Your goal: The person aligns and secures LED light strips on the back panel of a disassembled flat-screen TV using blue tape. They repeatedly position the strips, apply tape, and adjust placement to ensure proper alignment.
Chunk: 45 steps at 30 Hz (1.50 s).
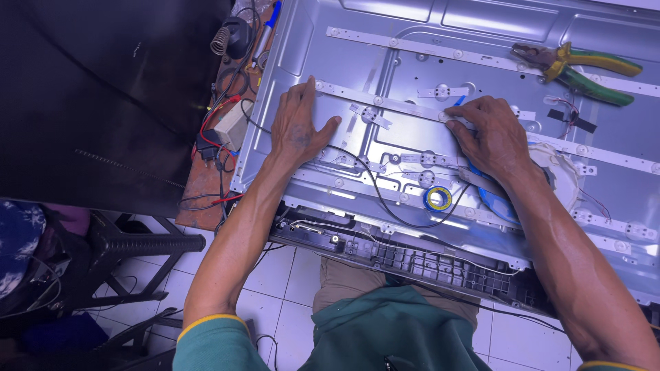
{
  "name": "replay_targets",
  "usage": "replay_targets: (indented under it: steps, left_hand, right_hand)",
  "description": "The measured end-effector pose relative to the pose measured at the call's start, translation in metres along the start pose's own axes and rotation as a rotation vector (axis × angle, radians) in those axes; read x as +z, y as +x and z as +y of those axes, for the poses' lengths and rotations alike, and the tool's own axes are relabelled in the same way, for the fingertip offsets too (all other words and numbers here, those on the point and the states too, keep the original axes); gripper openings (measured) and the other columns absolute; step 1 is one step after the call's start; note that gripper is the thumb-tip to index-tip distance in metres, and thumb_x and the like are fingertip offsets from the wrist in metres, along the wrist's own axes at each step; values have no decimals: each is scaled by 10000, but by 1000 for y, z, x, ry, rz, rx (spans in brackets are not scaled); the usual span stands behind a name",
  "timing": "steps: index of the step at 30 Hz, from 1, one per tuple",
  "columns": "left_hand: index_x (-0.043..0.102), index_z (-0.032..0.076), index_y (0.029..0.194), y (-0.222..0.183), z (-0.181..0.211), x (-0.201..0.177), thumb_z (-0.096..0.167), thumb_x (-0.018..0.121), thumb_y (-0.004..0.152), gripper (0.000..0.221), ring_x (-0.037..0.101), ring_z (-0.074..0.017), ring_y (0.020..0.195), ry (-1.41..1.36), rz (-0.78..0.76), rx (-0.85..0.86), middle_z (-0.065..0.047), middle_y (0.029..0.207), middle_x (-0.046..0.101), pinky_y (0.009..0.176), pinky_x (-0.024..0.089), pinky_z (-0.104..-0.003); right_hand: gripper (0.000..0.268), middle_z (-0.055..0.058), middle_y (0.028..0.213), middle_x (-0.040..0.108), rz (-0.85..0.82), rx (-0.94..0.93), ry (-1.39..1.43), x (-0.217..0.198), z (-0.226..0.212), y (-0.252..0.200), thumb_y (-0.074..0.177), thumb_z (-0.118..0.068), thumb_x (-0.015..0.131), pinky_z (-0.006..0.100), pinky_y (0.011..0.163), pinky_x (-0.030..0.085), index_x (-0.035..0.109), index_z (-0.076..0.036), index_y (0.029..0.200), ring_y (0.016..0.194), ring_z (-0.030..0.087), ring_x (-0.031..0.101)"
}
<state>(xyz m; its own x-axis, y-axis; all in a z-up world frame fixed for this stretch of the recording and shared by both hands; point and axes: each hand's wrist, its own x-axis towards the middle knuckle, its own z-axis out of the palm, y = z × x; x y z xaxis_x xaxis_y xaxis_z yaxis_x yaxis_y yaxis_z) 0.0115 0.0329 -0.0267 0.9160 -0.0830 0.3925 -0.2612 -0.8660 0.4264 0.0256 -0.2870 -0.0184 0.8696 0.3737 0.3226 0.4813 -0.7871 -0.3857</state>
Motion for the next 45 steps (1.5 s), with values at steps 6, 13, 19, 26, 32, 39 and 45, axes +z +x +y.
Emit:
replay_targets:
  steps: [6, 13, 19, 26, 32, 39, 45]
  left_hand:
    - [466, -64, 1207, 3, -5, 9, 268, 756, 695, 675, 504, -357, 979, 40, 74, 114, -183, 1049, 491, 823, 450, -423]
    - [505, -99, 1198, 3, 6, 3, 259, 768, 687, 677, 505, -392, 939, 37, 96, 211, -210, 1038, 498, 793, 427, -451]
    - [490, -114, 1216, 1, 14, -2, 286, 729, 749, 660, 490, -368, 993, 30, 32, 105, -201, 1064, 492, 789, 428, -438]
    - [479, -119, 1222, 2, 19, -3, 308, 713, 772, 663, 487, -370, 999, 36, 28, 89, -209, 1059, 488, 770, 433, -450]
    - [472, -130, 1220, 2, 21, -4, 298, 709, 785, 655, 482, -376, 1001, 12, 21, 71, -217, 1057, 480, 766, 431, -456]
    - [459, -134, 1228, 1, 20, -4, 294, 712, 783, 668, 472, -373, 1010, -1, 20, 54, -216, 1068, 469, 772, 422, -460]
    - [452, -138, 1228, 2, 22, -6, 286, 713, 783, 667, 465, -384, 1018, -10, 14, 52, -222, 1077, 461, 773, 423, -469]
  right_hand:
    - [154, 87, 913, 551, 64, -89, -59, 19, 22, 1, 881, -213, 594, 402, 752, 439, 640, -170, 1022, 875, 294, 529]
    - [129, 104, 879, 559, 153, -130, -33, 11, 16, 1, 835, -155, 607, 420, 710, 435, 636, -130, 958, 830, 309, 541]
    - [136, 51, 862, 544, 137, -107, -61, 9, 12, -1, 855, -158, 571, 371, 687, 448, 633, -151, 975, 830, 243, 543]
    - [130, 45, 852, 522, 142, -116, -79, 3, 7, -1, 870, -154, 550, 356, 664, 452, 623, -151, 977, 823, 230, 546]
    - [126, 40, 849, 520, 136, -104, -55, 6, 10, 2, 881, -163, 541, 359, 669, 457, 625, -155, 974, 829, 228, 553]
    - [124, 48, 839, 523, 105, -82, -45, 4, 7, 1, 870, -147, 549, 363, 666, 461, 628, -146, 964, 820, 234, 560]
    - [127, 50, 848, 528, 109, -75, -45, 6, 7, 2, 876, -151, 548, 351, 672, 461, 630, -145, 974, 822, 223, 560]
